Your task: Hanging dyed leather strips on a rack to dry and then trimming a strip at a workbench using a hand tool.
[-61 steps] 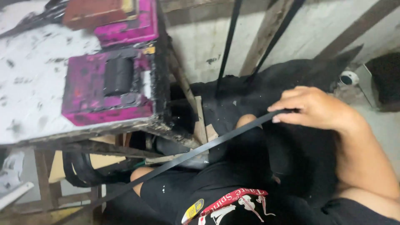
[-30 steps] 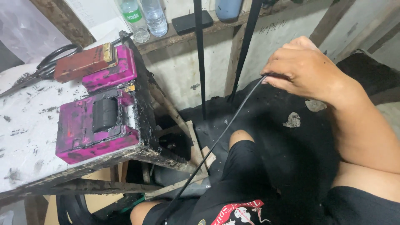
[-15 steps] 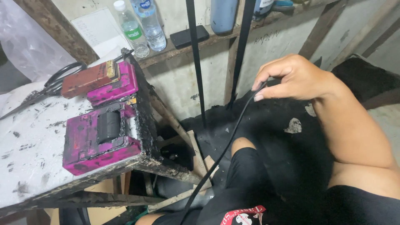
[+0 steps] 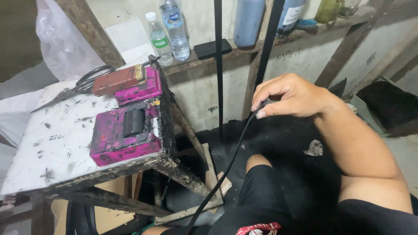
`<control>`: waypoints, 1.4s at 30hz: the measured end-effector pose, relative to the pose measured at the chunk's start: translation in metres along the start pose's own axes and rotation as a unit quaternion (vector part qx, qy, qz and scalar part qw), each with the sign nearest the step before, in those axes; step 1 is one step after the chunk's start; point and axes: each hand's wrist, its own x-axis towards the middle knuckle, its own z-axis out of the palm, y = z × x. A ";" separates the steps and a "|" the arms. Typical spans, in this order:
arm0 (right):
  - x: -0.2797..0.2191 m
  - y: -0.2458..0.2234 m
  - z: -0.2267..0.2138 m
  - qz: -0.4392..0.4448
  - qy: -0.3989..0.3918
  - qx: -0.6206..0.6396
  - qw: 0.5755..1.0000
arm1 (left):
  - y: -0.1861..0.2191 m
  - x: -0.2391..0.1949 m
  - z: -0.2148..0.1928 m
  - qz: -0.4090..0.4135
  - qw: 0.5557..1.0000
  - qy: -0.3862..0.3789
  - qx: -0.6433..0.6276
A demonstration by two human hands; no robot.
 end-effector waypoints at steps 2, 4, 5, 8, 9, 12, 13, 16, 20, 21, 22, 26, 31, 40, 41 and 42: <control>0.005 -0.003 0.004 -0.010 -0.014 0.006 1.000 | 0.024 0.011 0.015 -0.010 1.000 0.001 -0.009; 0.011 -0.007 0.011 -0.027 -0.030 0.012 0.999 | 0.051 0.014 0.029 -0.023 1.000 0.006 -0.017; 0.015 -0.011 0.015 -0.031 -0.038 0.014 0.999 | 0.081 0.039 0.046 -0.026 0.999 0.014 -0.015; 0.026 -0.023 0.028 -0.068 -0.065 0.032 0.995 | 0.165 0.104 0.091 0.060 0.979 -0.140 -0.137; 0.029 -0.026 0.032 -0.075 -0.075 0.038 0.994 | 0.189 0.120 0.105 0.078 0.976 -0.152 -0.135; 0.037 -0.032 0.040 -0.089 -0.092 0.051 0.990 | 0.227 0.152 0.143 0.077 0.973 -0.159 -0.152; 0.038 -0.034 0.042 -0.094 -0.092 0.058 0.990 | 0.233 0.160 0.155 0.058 0.970 -0.160 -0.173; 0.041 -0.027 0.043 -0.099 -0.086 0.074 0.989 | 0.228 0.168 0.183 -0.041 0.941 -0.181 -0.283; 0.039 -0.017 0.042 -0.078 -0.073 0.068 0.992 | 0.226 0.174 0.187 -0.050 0.947 -0.166 -0.271; 0.038 -0.014 0.041 -0.068 -0.068 0.077 0.992 | 0.224 0.174 0.187 -0.065 0.948 -0.154 -0.273; 0.038 -0.011 0.041 -0.057 -0.063 0.087 0.993 | 0.221 0.174 0.187 -0.081 0.948 -0.142 -0.274; 0.035 -0.013 0.044 -0.033 -0.042 0.099 0.994 | 0.216 0.177 0.184 -0.075 0.952 -0.142 -0.260; 0.039 -0.014 0.044 -0.020 -0.043 0.118 0.992 | 0.221 0.178 0.177 -0.054 0.967 -0.136 -0.209; 0.040 -0.028 0.050 -0.039 -0.058 0.105 0.992 | 0.231 0.179 0.172 -0.045 0.972 -0.132 -0.188; 0.041 -0.034 0.050 -0.040 -0.058 0.104 0.992 | 0.231 0.178 0.172 -0.044 0.972 -0.131 -0.188; 0.043 -0.041 0.051 -0.055 -0.055 0.073 0.994 | 0.230 0.177 0.171 -0.040 0.974 -0.128 -0.185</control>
